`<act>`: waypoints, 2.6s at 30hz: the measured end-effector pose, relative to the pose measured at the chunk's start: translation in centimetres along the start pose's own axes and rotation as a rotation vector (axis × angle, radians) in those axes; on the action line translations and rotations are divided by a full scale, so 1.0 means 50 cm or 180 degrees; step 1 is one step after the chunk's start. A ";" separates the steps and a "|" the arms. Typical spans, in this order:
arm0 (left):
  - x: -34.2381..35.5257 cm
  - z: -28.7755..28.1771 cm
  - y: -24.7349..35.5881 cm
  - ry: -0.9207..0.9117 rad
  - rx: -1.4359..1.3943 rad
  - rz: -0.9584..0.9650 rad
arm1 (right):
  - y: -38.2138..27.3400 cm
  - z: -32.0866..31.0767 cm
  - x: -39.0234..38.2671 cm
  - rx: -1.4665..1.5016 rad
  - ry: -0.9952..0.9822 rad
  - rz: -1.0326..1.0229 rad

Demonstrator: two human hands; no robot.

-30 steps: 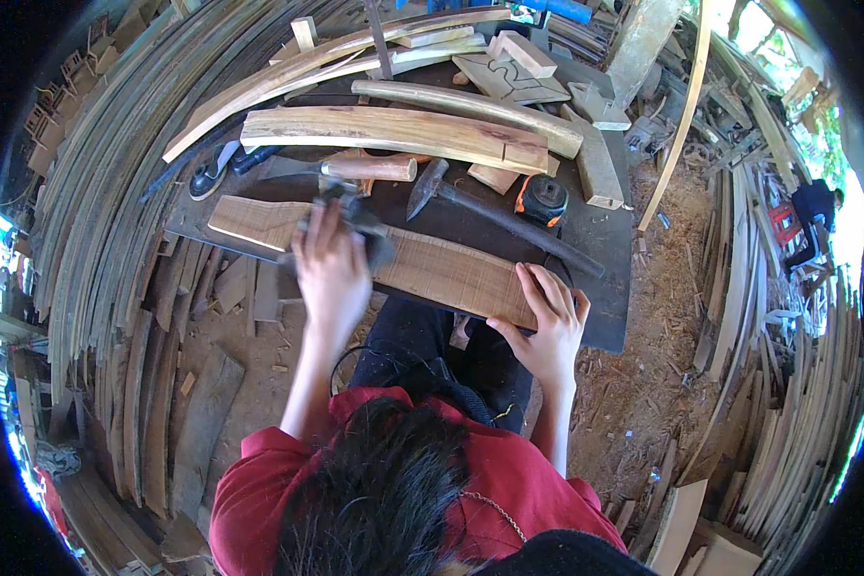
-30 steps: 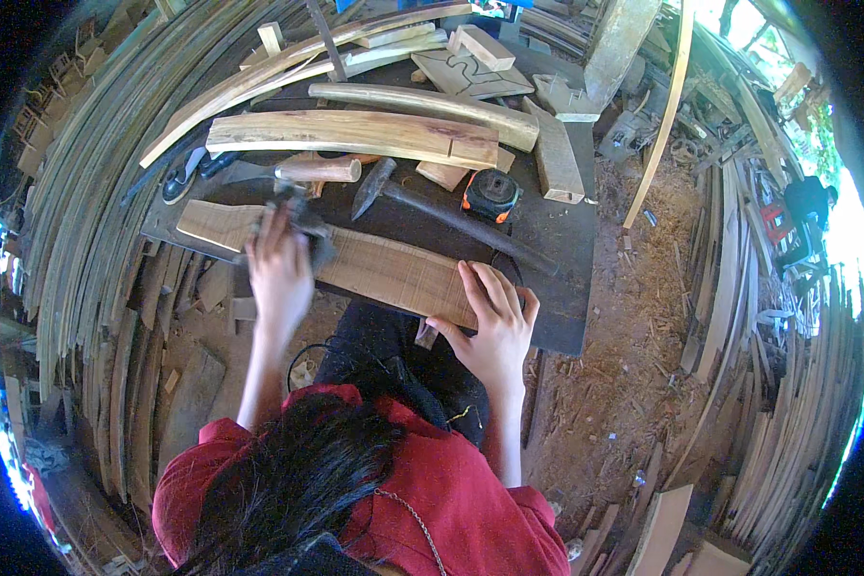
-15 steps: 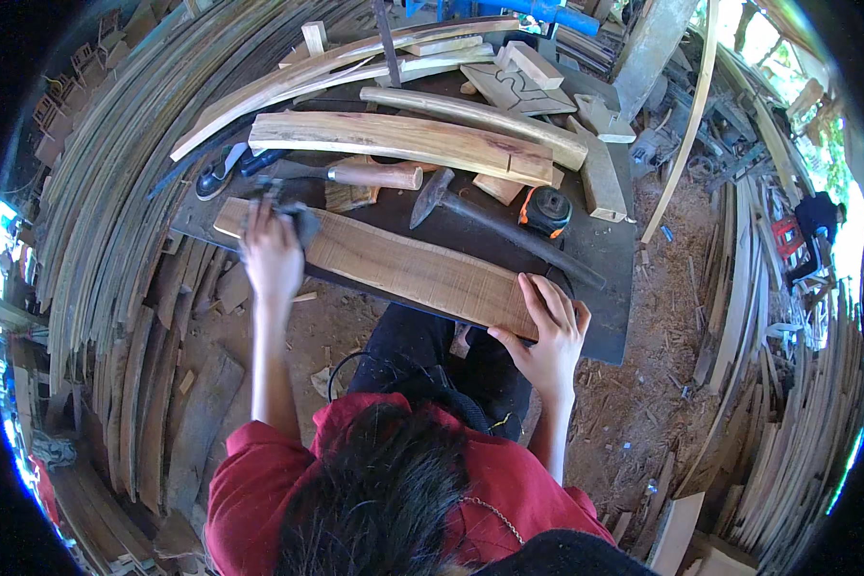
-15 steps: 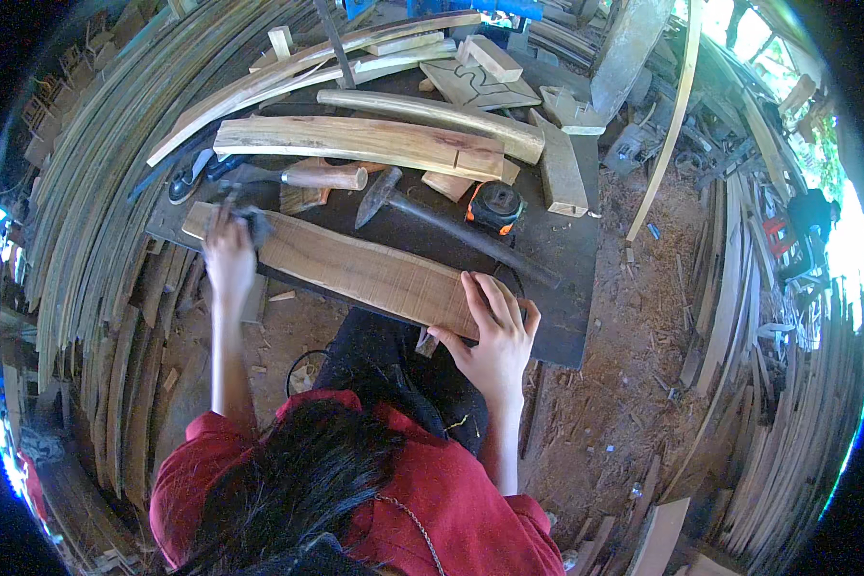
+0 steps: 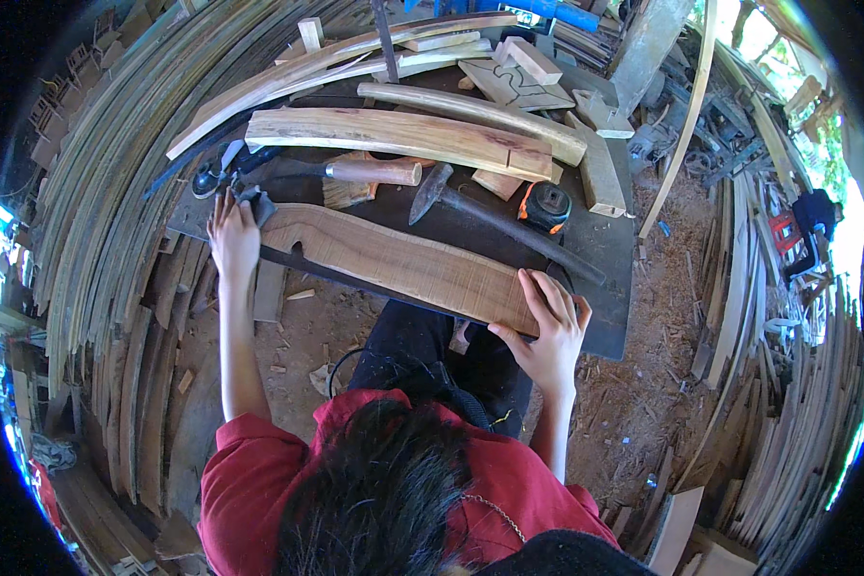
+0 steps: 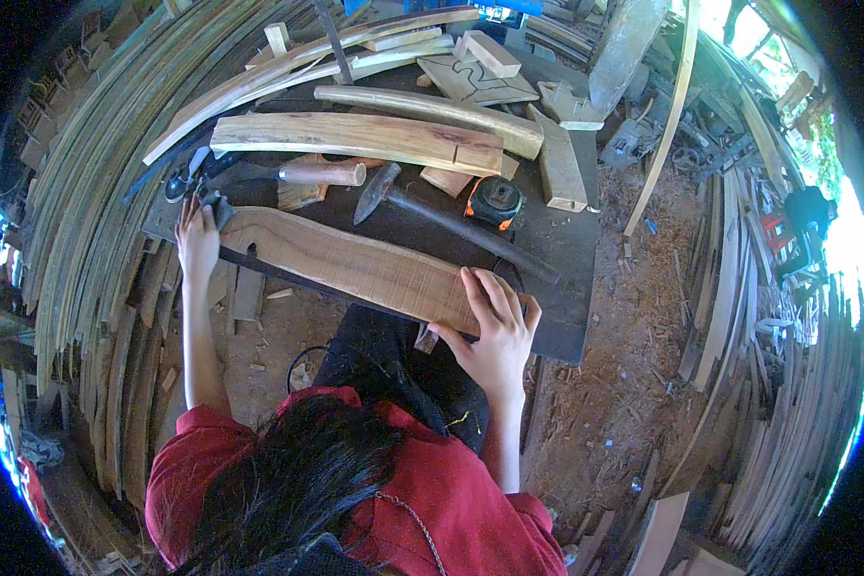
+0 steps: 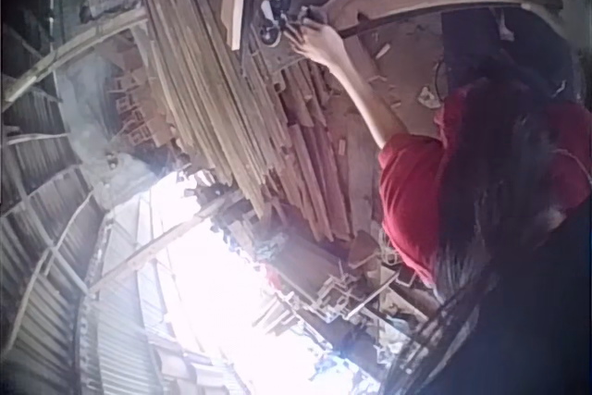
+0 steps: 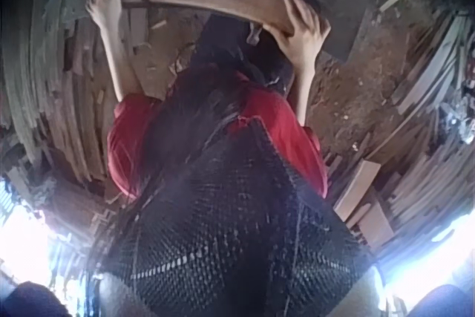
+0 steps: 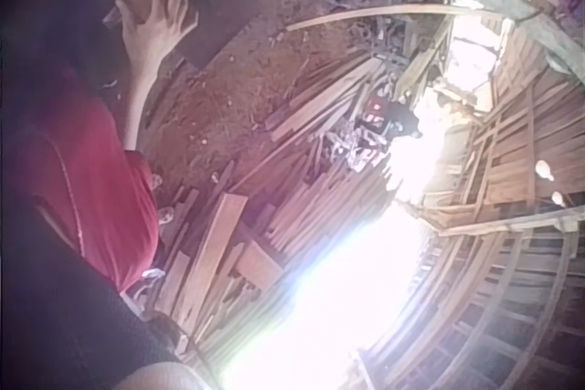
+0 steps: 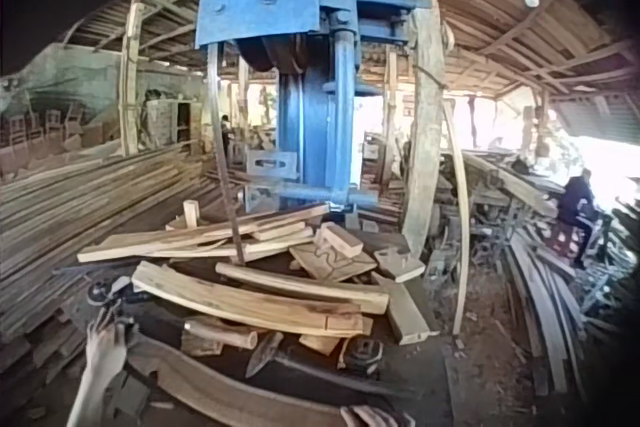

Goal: The person smooths a long, curved wooden plank on a workbench using a sanding block. They then use a hammer to strike a chisel, carving and shaping the wood. The person works on the plank in a workshop environment.

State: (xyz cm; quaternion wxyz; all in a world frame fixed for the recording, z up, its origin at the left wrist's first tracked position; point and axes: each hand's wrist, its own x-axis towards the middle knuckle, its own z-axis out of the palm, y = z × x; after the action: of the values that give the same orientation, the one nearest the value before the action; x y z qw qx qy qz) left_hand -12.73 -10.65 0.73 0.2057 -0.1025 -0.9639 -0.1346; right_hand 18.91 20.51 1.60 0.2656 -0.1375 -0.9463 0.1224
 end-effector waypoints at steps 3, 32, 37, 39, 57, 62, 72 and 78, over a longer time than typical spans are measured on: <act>-0.058 -0.001 0.092 -0.0216 0.0187 0.0376 | 0.001 0.004 0.000 -0.0014 0.0040 0.0030; -0.053 0.002 0.079 -0.0034 0.0779 0.0357 | -0.001 -0.004 0.000 -0.0041 -0.0006 0.0103; 0.007 0.014 -0.022 -0.0199 0.0424 -0.0274 | -0.002 0.000 0.003 0.0012 0.0020 0.0053; -0.047 0.000 0.051 -0.0166 0.0569 0.0007 | 0.000 0.002 0.004 0.0026 0.0012 0.0073; -0.038 -0.011 0.098 -0.0631 0.0366 0.0216 | -0.003 0.003 0.004 0.0054 0.0067 0.0071; -0.202 -0.043 0.260 -0.0224 -0.0360 0.1230 | 0.000 0.001 0.003 -0.0074 0.0042 0.0076; -0.009 -0.011 0.028 -0.0628 0.0267 -0.0210 | -0.002 0.000 0.003 0.0052 0.0026 0.0051; -0.181 -0.041 0.242 -0.0628 0.0017 0.0770 | 0.001 0.000 0.002 -0.0002 -0.0001 0.0097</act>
State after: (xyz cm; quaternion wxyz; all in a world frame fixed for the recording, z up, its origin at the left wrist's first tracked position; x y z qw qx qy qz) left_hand -0.82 -1.17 1.32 0.1250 -0.2301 -0.9604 -0.0956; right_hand 18.85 20.60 1.60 0.2635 -0.1520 -0.9442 0.1262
